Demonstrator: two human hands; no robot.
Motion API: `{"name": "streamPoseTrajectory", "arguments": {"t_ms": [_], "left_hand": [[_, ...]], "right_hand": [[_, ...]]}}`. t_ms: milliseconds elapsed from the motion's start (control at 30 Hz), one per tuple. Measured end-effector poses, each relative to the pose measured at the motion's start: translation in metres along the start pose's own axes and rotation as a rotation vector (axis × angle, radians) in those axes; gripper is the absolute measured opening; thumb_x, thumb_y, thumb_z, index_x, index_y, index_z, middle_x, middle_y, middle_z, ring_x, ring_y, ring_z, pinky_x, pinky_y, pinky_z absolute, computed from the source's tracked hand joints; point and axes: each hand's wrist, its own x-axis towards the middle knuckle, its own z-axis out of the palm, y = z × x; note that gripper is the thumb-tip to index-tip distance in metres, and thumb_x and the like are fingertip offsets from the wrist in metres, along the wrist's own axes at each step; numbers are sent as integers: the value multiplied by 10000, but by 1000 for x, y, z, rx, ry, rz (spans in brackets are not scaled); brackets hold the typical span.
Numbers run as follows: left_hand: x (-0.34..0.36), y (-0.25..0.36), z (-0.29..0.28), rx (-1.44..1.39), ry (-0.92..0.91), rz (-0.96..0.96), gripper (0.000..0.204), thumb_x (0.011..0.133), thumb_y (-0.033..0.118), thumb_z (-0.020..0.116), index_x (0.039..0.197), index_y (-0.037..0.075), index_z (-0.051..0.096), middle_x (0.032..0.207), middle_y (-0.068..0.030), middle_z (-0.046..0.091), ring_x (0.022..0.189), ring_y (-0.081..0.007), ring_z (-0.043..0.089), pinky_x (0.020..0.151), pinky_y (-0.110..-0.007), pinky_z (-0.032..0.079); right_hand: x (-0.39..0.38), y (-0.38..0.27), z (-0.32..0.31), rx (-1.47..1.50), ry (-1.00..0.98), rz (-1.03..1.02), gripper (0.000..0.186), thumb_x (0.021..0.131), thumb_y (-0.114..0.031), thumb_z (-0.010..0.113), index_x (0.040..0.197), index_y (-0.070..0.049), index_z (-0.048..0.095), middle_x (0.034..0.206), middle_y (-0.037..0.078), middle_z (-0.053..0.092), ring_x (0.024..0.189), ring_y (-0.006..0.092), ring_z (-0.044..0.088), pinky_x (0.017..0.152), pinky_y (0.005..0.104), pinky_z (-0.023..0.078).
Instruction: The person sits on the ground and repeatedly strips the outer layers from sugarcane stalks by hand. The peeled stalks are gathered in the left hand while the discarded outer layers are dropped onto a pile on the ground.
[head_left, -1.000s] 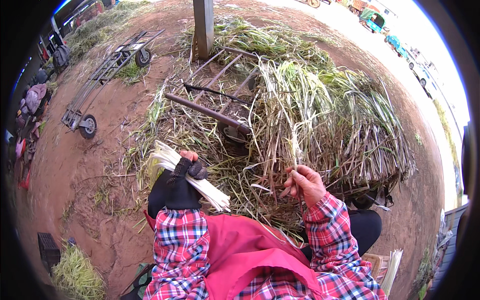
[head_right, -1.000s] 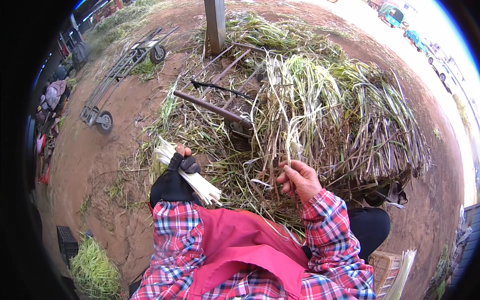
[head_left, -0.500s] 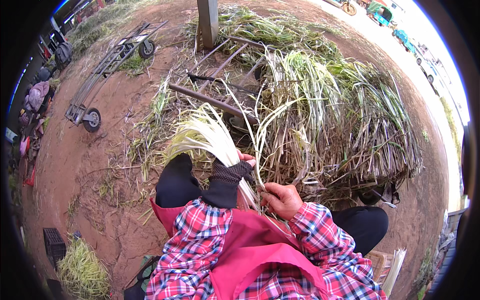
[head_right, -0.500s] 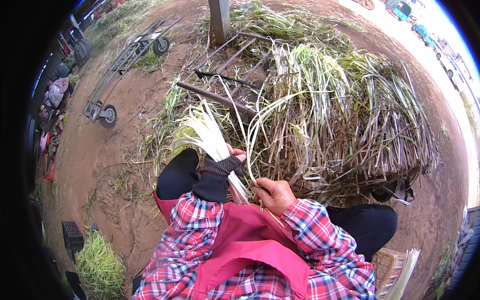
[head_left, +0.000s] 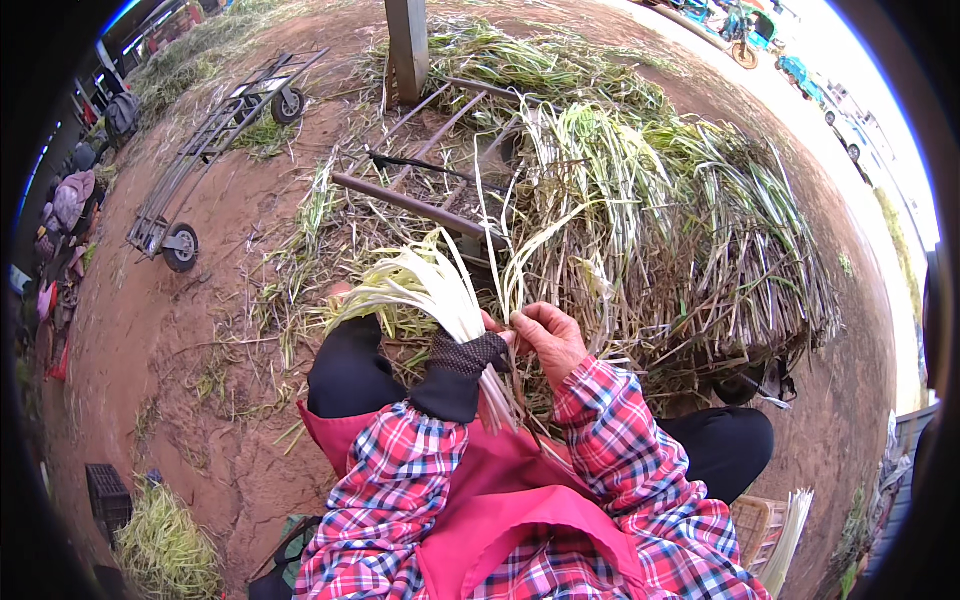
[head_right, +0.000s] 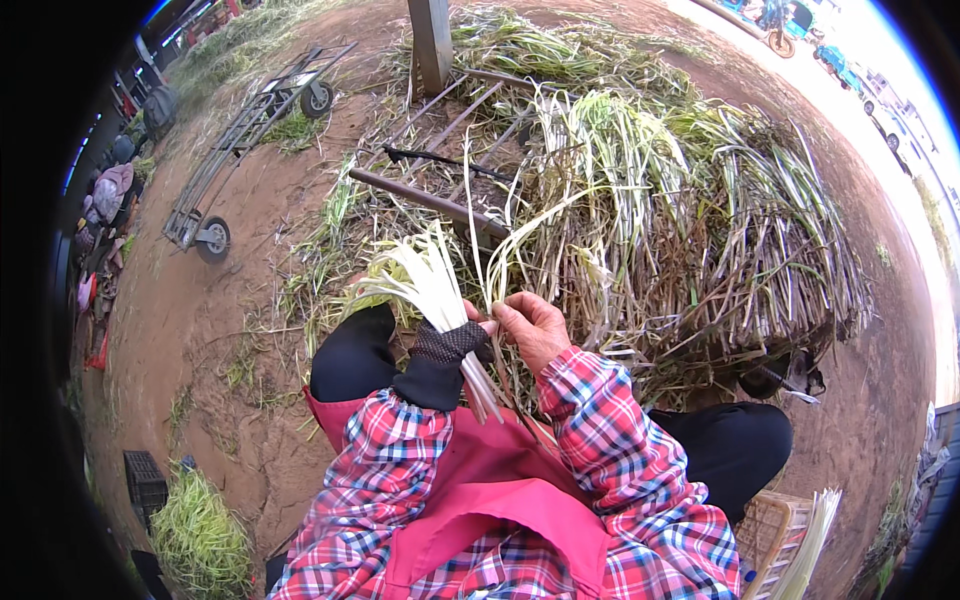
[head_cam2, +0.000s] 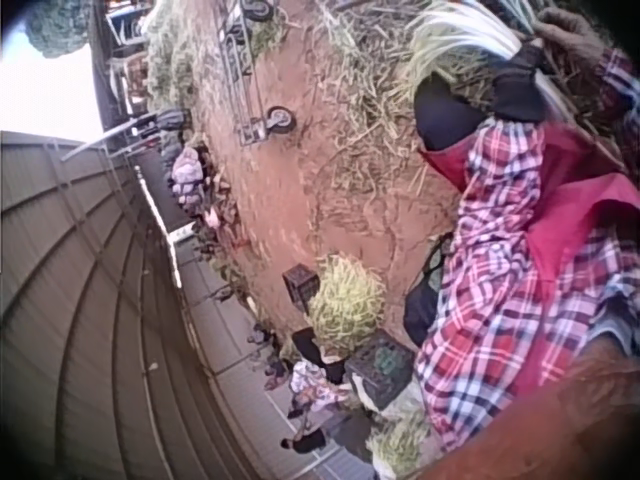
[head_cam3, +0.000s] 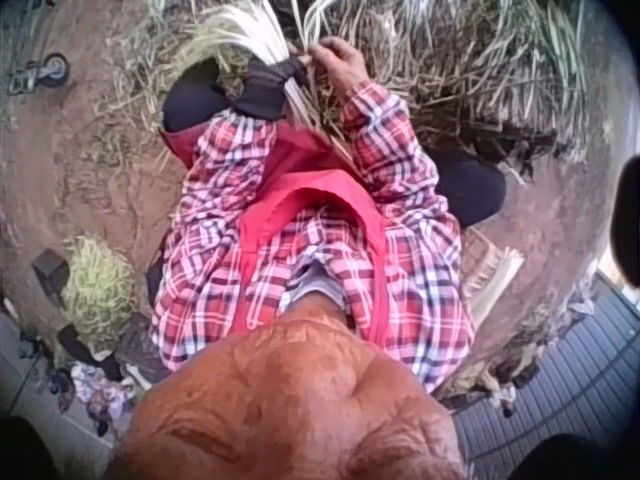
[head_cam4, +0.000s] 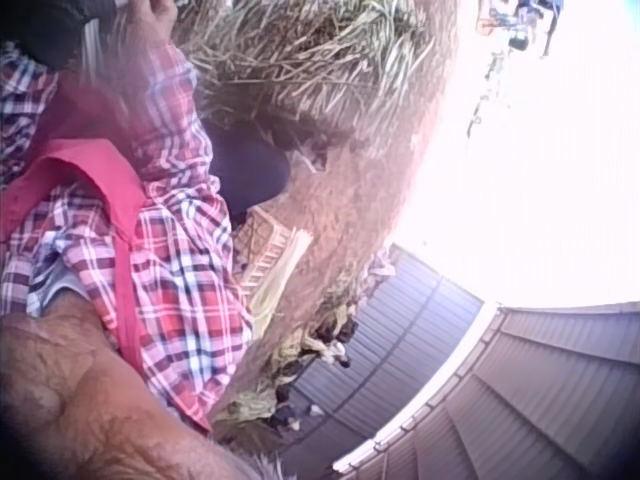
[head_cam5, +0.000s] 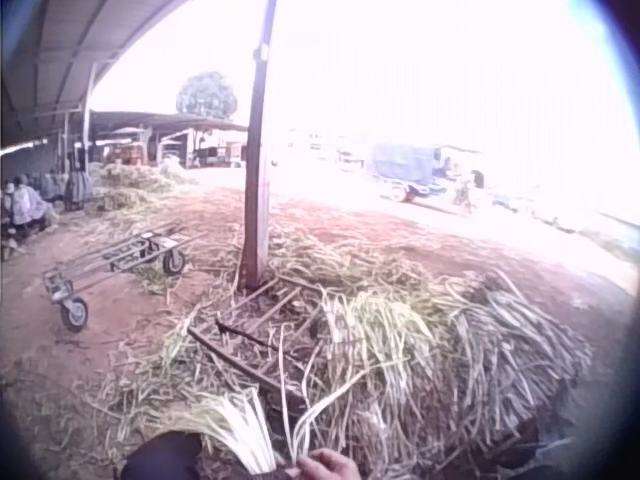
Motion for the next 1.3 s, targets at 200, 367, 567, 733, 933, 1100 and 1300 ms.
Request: {"name": "streamPoseTrajectory", "arguments": {"t_ms": [200,367,567,733,933,1100,1300], "left_hand": [[2,6,-4,-177,74,-30,214,692,7,642,831,43,483,714,-56,534,512,-132,529,474,-244,473],[-4,17,4,-371,135,-59,249,685,8,654,855,57,480,721,-57,536,524,-142,537,460,-242,465],[2,43,5,-469,338,-56,259,718,36,639,903,69,461,736,-71,520,569,-125,495,496,-222,439],[-2,62,-17,-408,516,37,330,718,40,639,995,62,461,787,-59,524,668,-120,495,567,-199,437],[-5,56,-9,-304,399,-79,280,715,43,647,940,64,482,766,-59,518,592,-113,486,509,-191,423],[-5,34,-2,-72,107,-88,192,758,115,614,896,75,485,708,-31,528,576,-101,491,499,-217,404],[3,35,-21,-143,109,-235,160,798,159,591,910,193,483,720,46,464,623,-53,453,536,-197,402]], "right_hand": [[-31,-5,-14,-704,60,-330,95,777,-68,553,746,8,505,611,84,533,534,119,494,501,255,399],[-62,-34,-58,-689,188,-295,81,801,-44,517,735,-2,497,510,48,506,446,92,475,435,234,390],[-60,-26,-133,-344,627,-238,128,830,-103,519,730,-26,495,501,2,458,418,40,433,379,206,350],[-82,-44,-225,-1276,1169,-149,198,753,-202,583,693,-25,518,602,161,558,603,348,554,563,420,428],[-59,-52,-161,-1364,723,-169,331,810,-371,512,687,-63,523,568,117,530,554,292,543,530,399,431],[-22,-25,-36,-656,-132,-499,274,851,-269,481,947,-15,514,711,118,562,667,228,571,616,311,457],[-46,3,-34,-824,-217,-392,242,831,-278,488,777,-43,513,556,158,509,547,346,522,500,426,393]]}}
